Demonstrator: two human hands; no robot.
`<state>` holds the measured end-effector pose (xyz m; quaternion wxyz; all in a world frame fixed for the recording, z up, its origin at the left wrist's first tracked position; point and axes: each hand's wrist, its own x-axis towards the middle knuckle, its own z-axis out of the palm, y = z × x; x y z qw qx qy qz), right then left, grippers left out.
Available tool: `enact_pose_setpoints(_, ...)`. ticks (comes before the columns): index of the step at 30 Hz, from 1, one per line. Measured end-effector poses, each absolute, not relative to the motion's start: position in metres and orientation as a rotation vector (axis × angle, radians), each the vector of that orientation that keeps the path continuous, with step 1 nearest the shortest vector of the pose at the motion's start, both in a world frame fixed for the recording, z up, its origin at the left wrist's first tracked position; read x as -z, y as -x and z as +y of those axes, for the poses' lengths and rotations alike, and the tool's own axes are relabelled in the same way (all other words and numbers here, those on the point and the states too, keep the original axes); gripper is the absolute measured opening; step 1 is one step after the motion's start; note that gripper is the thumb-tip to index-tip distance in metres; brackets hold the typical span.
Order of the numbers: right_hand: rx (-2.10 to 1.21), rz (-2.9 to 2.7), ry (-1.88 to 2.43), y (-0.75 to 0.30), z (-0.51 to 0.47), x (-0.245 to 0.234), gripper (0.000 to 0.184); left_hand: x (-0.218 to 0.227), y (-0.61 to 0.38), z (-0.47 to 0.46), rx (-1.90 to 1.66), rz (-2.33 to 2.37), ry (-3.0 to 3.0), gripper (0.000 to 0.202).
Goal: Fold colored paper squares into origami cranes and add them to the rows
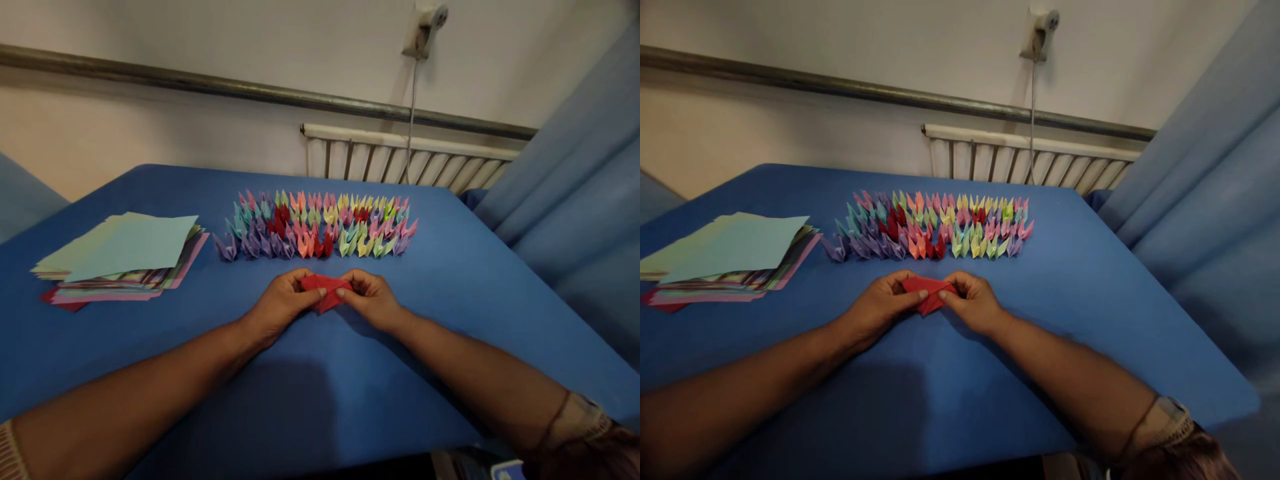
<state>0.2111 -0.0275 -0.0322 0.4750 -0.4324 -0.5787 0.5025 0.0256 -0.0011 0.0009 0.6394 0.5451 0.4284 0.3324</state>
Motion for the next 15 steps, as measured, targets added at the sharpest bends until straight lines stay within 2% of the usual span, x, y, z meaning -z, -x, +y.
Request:
enact_pose_setpoints(4, -1.159, -1.454, 1.099, -0.2168, -0.0248, 0.0285, 0.029, -0.0042, -0.0254, -0.0032, -0.829, 0.925, -1.457, 0.054)
enact_pose_setpoints(5, -1.143, -1.485, 1.107, -0.2176, -0.0251, 0.0276, 0.028, -0.0049, -0.0251, -0.0033, -0.82, 0.92, -1.509, 0.055)
enact_pose_setpoints(11, -0.959, -1.701, 1.166, -0.2189, -0.0299, 0.0281, 0.024, -0.0071, -0.0234, -0.0029, -0.631, 0.928, -1.584, 0.027)
enact_pose_setpoints(15, -0.951, -1.684, 1.172, -0.2177, -0.0325, 0.0306, 0.017, -0.0083, -0.0227, -0.002, -0.629, 0.975, -1.579, 0.031)
